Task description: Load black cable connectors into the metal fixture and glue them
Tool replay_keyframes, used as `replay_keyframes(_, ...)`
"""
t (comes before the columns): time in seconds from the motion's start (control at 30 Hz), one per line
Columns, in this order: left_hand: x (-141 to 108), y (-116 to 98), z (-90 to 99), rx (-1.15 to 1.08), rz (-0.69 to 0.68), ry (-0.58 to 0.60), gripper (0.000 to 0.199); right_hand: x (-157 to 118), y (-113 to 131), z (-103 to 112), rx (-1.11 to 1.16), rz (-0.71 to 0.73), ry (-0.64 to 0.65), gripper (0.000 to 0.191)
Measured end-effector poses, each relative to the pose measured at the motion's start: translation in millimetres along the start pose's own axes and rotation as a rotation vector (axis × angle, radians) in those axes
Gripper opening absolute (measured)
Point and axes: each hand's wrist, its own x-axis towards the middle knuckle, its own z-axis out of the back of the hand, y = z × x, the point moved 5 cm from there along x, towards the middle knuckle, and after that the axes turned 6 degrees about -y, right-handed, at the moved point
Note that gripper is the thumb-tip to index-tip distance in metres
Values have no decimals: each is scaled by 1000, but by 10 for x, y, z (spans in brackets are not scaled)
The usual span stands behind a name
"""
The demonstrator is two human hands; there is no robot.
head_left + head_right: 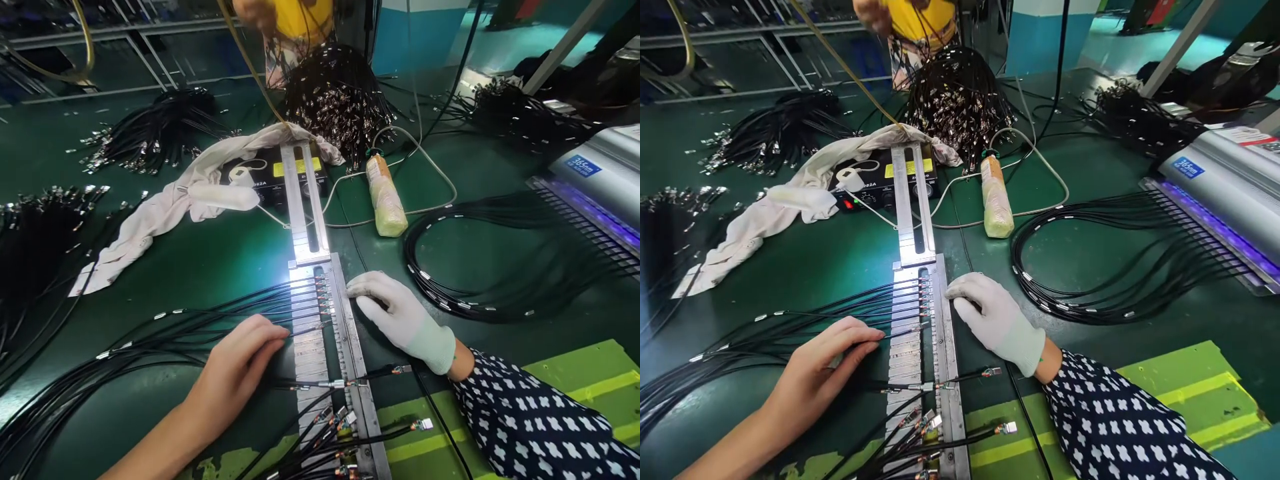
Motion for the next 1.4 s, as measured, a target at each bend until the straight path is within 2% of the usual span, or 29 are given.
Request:
replay_keyframes(0.23, 98, 58, 37, 86, -136, 44, 34, -4, -23, 1, 12, -55, 14, 23)
replay_keyframes(0.43, 108, 67, 41, 50, -174, 73, 38, 21, -13, 2, 9, -71, 24, 23)
replay_keyframes(0.6, 140, 55, -20, 121, -244, 71, 40, 25, -32, 6, 1, -85, 26, 22)
replay_keyframes(0.8, 147, 58, -10, 175, -329, 138, 39, 19, -38, 10, -7, -77, 16, 22)
replay_keyframes(1.0, 133, 77, 1, 150, -334, 144, 40, 33, -35, 21, -13, -62, 0, 21)
replay_keyframes(1.23, 122, 75, -43, 139, -353, 95, 42, 38, -24, 27, -20, -45, 0, 21)
replay_keyframes(1.3, 90, 75, -46, 176, -346, 99, 41, 43, -30, 24, -12, -52, -3, 21)
replay_keyframes(1.4, 31, 82, -24, 307, -266, 57, 43, 48, -44, 19, -6, -65, -1, 22)
